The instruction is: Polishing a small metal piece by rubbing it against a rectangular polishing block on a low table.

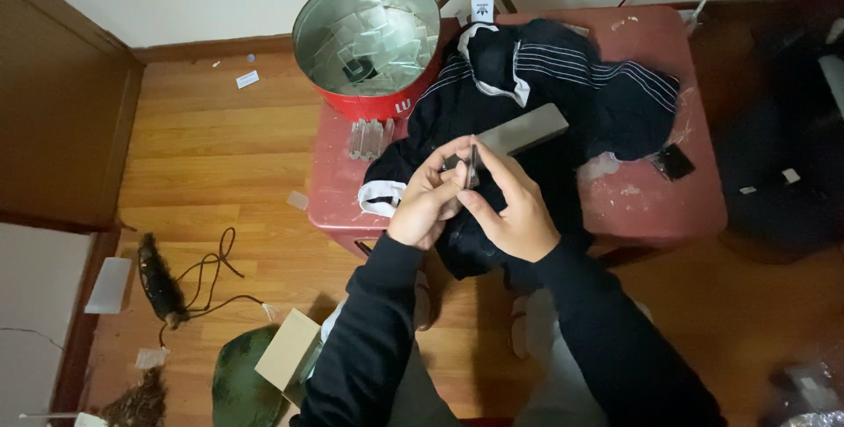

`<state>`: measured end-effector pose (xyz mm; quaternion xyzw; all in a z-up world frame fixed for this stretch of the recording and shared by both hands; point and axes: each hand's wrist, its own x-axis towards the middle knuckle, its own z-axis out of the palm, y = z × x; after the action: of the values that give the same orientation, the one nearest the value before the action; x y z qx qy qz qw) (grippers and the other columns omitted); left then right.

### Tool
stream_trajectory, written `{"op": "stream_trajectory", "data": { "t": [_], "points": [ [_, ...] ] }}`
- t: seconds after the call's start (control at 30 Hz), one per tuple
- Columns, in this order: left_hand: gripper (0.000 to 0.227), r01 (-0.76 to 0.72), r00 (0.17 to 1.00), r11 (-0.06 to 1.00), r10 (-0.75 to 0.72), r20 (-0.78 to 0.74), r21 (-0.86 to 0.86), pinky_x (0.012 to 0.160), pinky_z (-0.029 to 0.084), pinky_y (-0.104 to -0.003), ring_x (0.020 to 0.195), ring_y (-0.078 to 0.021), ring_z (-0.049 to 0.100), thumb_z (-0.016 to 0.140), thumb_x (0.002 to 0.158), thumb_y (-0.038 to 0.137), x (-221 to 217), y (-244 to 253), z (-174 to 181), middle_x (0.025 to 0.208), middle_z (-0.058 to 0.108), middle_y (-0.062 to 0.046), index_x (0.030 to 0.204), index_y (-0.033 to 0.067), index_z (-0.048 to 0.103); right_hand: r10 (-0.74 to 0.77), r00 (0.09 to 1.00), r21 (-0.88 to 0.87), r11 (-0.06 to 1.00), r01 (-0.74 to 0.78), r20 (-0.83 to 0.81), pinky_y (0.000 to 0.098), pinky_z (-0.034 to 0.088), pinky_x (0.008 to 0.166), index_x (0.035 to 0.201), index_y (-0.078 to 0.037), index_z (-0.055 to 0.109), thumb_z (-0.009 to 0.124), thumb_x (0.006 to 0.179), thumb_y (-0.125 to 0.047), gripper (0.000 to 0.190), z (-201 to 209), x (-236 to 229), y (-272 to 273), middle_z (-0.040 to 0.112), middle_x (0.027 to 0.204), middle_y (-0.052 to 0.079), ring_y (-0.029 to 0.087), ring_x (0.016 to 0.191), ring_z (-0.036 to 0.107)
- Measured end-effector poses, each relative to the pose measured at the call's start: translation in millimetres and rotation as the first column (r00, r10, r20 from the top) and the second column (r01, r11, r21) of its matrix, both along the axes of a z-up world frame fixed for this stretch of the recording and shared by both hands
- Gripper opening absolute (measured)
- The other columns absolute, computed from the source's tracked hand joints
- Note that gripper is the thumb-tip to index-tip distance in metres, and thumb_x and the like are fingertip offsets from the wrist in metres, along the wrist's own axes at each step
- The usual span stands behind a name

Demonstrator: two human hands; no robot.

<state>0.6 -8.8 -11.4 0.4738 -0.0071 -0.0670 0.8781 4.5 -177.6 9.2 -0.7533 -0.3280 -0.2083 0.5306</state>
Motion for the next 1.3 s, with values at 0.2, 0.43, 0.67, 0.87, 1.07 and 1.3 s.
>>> {"op": "stream_trajectory", "data": {
  "t": [0.2,0.43,0.67,0.87,1.07,1.3],
  "points": [
    [0.023,-0.267,0.959,0.722,0.135,0.248,0.638,0.064,0.062,-0.023,0.073,-0.0117,0.076,0.066,0.113,0.016,6,4,-23,0.080,0.078,-0.006,0.132,0.0131,0.077,-0.327,0.936,-0.087,0.937,0.339,0.131,0.0533,0.058,0.081,0.151,0.012,0.061,0.074,0.111,-0.023,0.054,19,7,-10,0.067,0.118,0.028,0.048,0.101,0.070],
    [0.025,-0.587,0.809,0.041,0.048,0.585,0.809,0.068,0.069,-0.040,0.086,-0.0281,0.081,0.069,0.107,0.026,-13,-1,26,0.117,0.071,0.003,0.132,0.0237,0.075,-0.611,0.789,-0.447,0.691,0.568,0.059,0.0455,0.063,0.069,0.124,-0.007,0.079,0.090,0.093,-0.051,0.055,-26,30,-29,0.076,0.083,0.008,0.031,0.080,0.078],
    [0.057,-0.440,0.896,-0.072,0.025,0.442,0.895,0.076,0.069,-0.050,0.096,-0.0358,0.082,0.074,0.103,0.053,-8,3,9,0.140,0.067,-0.007,0.143,0.0122,0.072,-0.603,0.797,-0.554,0.656,0.512,0.022,0.0477,0.064,0.074,0.122,-0.009,0.083,0.085,0.093,-0.060,0.058,-27,35,-24,0.079,0.097,0.014,0.034,0.087,0.080],
    [0.057,-0.389,0.921,-0.101,-0.001,0.391,0.916,0.076,0.068,-0.046,0.095,-0.0323,0.083,0.072,0.103,0.058,-2,7,-6,0.133,0.070,-0.004,0.141,0.0151,0.073,-0.585,0.805,-0.572,0.695,0.436,-0.097,0.0487,0.065,0.074,0.126,-0.011,0.084,0.080,0.096,-0.057,0.056,-5,25,-23,0.080,0.098,0.013,0.030,0.088,0.082],
    [0.054,-0.348,0.936,-0.110,0.004,0.351,0.931,0.078,0.067,-0.049,0.096,-0.0344,0.082,0.073,0.103,0.054,2,7,-13,0.132,0.070,-0.002,0.142,0.0166,0.072,-0.596,0.796,-0.613,0.668,0.422,-0.101,0.0535,0.065,0.072,0.128,-0.008,0.083,0.077,0.099,-0.056,0.056,-6,33,-21,0.079,0.097,0.015,0.036,0.087,0.082],
    [0.053,-0.338,0.940,-0.124,0.011,0.342,0.933,0.080,0.068,-0.047,0.097,-0.0312,0.083,0.074,0.102,0.054,3,7,-13,0.132,0.069,0.000,0.141,0.0175,0.073,-0.600,0.790,-0.660,0.646,0.384,-0.128,0.0552,0.065,0.075,0.128,-0.012,0.083,0.073,0.098,-0.060,0.057,3,18,-5,0.081,0.097,0.014,0.038,0.089,0.082]
  ]
}}
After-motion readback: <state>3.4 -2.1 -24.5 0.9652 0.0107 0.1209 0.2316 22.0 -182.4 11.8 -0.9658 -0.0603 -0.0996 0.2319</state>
